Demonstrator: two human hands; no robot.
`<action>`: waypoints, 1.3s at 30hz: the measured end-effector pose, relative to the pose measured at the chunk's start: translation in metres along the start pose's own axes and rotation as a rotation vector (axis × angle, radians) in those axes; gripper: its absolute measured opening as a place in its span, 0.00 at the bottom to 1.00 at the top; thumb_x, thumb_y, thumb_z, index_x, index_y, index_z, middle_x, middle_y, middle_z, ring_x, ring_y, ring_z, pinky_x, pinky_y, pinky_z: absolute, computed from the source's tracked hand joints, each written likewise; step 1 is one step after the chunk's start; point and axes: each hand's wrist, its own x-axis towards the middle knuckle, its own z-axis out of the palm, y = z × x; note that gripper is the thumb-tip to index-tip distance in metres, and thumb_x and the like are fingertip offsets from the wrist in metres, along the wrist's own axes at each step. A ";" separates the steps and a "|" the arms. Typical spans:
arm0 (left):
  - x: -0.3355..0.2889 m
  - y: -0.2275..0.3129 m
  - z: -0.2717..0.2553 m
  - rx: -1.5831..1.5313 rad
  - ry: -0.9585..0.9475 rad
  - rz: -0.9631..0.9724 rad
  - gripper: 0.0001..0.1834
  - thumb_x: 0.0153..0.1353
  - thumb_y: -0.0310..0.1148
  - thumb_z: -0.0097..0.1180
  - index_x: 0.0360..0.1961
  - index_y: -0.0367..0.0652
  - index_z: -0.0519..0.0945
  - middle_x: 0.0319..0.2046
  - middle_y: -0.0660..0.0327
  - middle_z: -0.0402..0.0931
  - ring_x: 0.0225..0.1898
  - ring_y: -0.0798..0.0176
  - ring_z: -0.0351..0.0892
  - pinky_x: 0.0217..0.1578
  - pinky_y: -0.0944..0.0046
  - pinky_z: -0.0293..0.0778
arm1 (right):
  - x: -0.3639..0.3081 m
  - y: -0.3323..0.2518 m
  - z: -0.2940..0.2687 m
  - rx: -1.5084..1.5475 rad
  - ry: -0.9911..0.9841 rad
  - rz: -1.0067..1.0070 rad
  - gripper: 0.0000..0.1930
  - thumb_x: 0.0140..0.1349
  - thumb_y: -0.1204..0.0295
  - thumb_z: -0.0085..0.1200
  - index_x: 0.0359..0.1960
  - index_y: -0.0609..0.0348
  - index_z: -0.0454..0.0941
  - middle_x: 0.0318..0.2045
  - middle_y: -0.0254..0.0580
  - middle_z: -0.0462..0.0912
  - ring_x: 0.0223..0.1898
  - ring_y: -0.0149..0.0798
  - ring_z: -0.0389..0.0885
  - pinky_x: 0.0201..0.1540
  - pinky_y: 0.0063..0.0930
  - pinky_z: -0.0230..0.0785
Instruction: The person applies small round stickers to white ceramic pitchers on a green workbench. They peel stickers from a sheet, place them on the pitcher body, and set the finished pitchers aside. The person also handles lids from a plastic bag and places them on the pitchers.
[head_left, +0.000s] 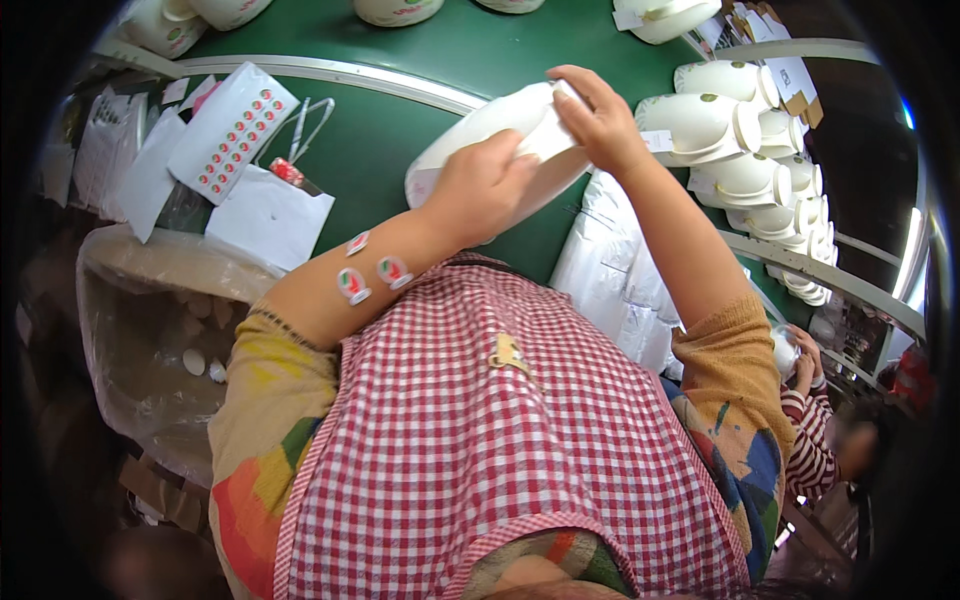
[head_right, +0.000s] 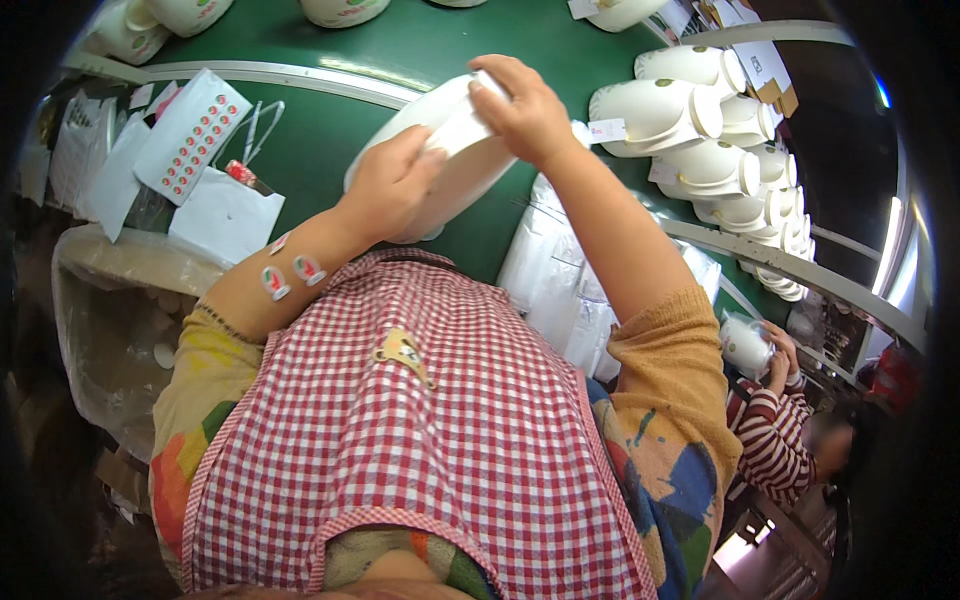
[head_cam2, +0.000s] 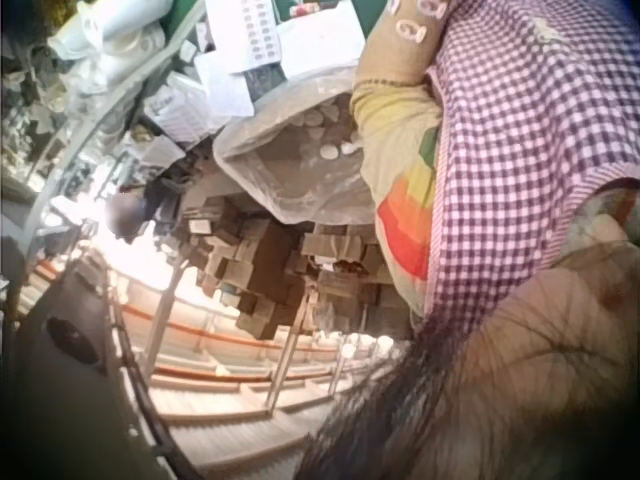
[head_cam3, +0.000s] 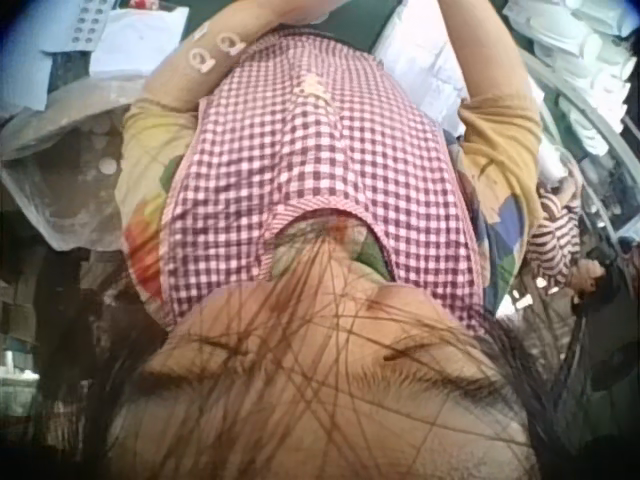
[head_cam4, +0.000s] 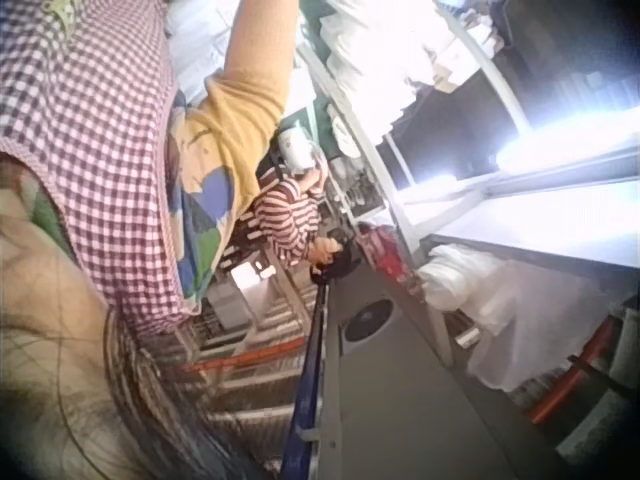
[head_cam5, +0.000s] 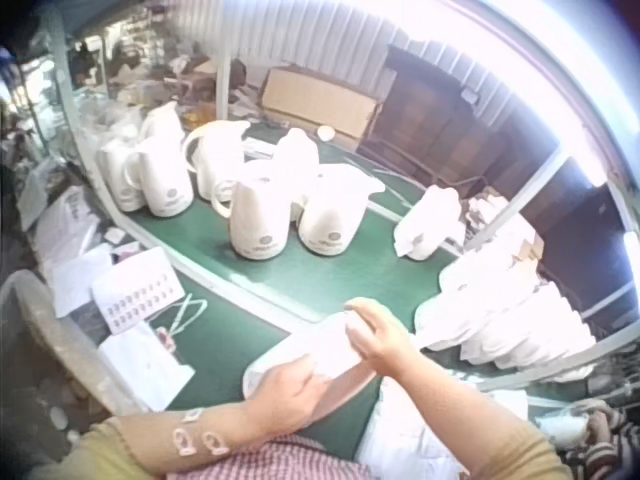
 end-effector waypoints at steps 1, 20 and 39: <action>0.008 0.002 0.001 0.004 -0.037 -0.018 0.11 0.66 0.34 0.47 0.34 0.36 0.75 0.21 0.65 0.72 0.22 0.72 0.69 0.25 0.69 0.66 | 0.003 -0.001 -0.002 0.090 -0.009 0.111 0.19 0.59 0.65 0.52 0.50 0.61 0.75 0.48 0.52 0.76 0.51 0.49 0.73 0.54 0.35 0.65; 0.035 -0.021 0.032 -0.410 -0.038 0.165 0.27 0.64 0.47 0.46 0.54 0.36 0.66 0.44 0.57 0.68 0.43 0.63 0.69 0.48 0.64 0.68 | -0.048 -0.144 0.028 -0.245 -0.129 -0.544 0.07 0.50 0.71 0.61 0.31 0.55 0.80 0.35 0.36 0.78 0.42 0.42 0.74 0.51 0.40 0.60; 0.091 -0.008 -0.001 -0.796 0.014 -0.678 0.11 0.68 0.30 0.45 0.47 0.34 0.70 0.37 0.52 0.76 0.42 0.55 0.79 0.44 0.57 0.76 | -0.069 -0.008 0.025 0.732 -0.270 0.591 0.03 0.59 0.75 0.54 0.33 0.60 0.76 0.28 0.34 0.79 0.30 0.27 0.76 0.36 0.22 0.70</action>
